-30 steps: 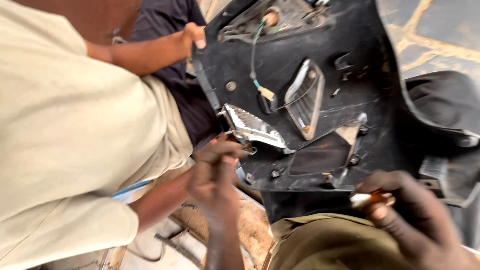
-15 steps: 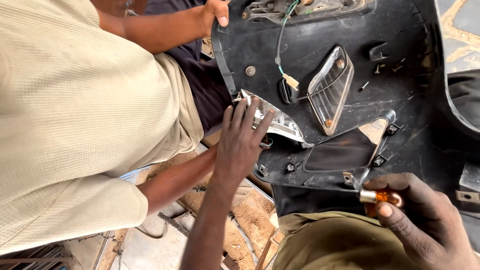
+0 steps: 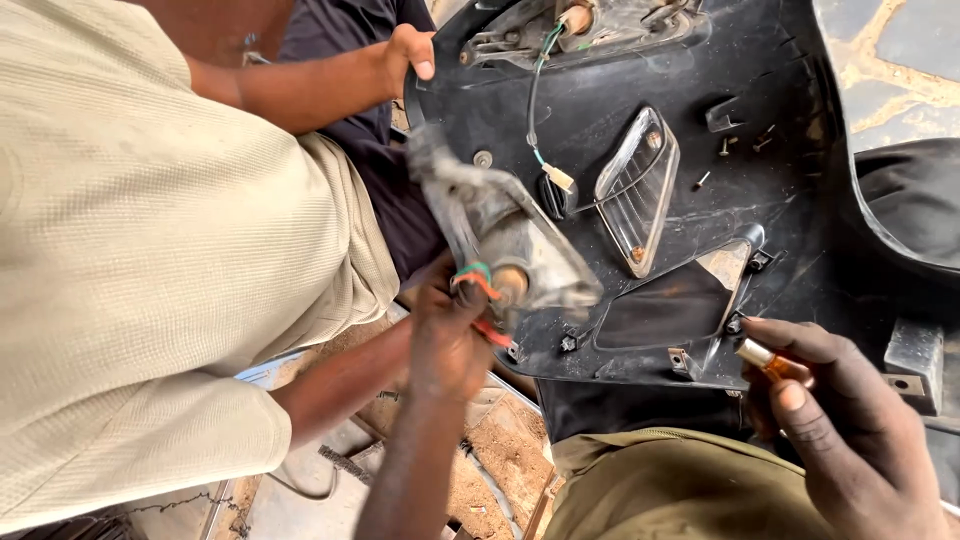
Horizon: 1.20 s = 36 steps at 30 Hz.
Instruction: The person sits on the ground with a scooter front fairing panel across their lap. They pry the turn signal indicator unit out of the panel using a screwdriver, disconnect its wiring, remove the amber bulb from the indicator housing, and fit the bulb back into the unit.
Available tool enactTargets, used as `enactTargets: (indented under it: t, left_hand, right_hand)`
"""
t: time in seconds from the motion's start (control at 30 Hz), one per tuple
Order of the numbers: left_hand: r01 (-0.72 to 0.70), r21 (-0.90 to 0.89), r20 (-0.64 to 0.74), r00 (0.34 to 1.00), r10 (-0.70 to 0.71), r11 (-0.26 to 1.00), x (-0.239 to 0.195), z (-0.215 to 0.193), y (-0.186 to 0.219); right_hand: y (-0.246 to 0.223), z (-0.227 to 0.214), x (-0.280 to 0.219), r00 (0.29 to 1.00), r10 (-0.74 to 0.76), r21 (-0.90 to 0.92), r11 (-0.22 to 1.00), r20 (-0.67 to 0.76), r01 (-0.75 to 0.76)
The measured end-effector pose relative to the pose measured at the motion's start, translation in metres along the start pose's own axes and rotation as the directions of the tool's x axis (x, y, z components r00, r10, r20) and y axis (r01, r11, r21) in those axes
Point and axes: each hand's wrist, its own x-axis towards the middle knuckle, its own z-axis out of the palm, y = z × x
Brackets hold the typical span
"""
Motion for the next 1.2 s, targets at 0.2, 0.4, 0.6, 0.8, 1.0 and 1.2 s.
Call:
enactTargets:
  t: [0.2, 0.4, 0.6, 0.8, 1.0, 1.2]
  left_hand:
    - [-0.096, -0.623, -0.004, 0.993, 0.12, 0.776, -0.026, 0.058, -0.013]
    - [-0.134, -0.511, 0.036, 0.984, 0.177, 0.849, -0.042, 0.074, -0.007]
    - [-0.661, 0.457, 0.222, 0.733, 0.643, 0.595, -0.053, 0.096, 0.037]
    - [-0.204, -0.129, 0.001, 0.979, 0.205, 0.971, -0.059, 0.11, 0.044]
    - [-0.641, 0.55, 0.184, 0.718, 0.671, 0.535, -0.066, 0.115, 0.051]
    - [-0.614, 0.727, 0.501, 0.17, 0.849, -0.306, -0.083, 0.105, 0.052]
  right_hand:
    - [-0.016, 0.013, 0.0, 0.964, -0.159, -0.156, 0.968, 0.215, 0.195]
    - [-0.021, 0.013, 0.001, 0.952, -0.214, -0.056, 0.971, 0.22, 0.231]
    - [-0.029, 0.011, 0.004, 0.99, -0.09, 0.206, 0.976, 0.107, 0.067]
    - [0.001, -0.009, 0.001, 0.99, -0.07, 0.321, 0.947, 0.122, 0.027]
    - [-0.006, 0.008, 0.023, 0.949, -0.091, -0.139, 0.981, 0.303, 0.138]
    - [0.008, 0.016, 0.033, 0.91, 0.227, 0.264, 0.907, 0.346, -0.327]
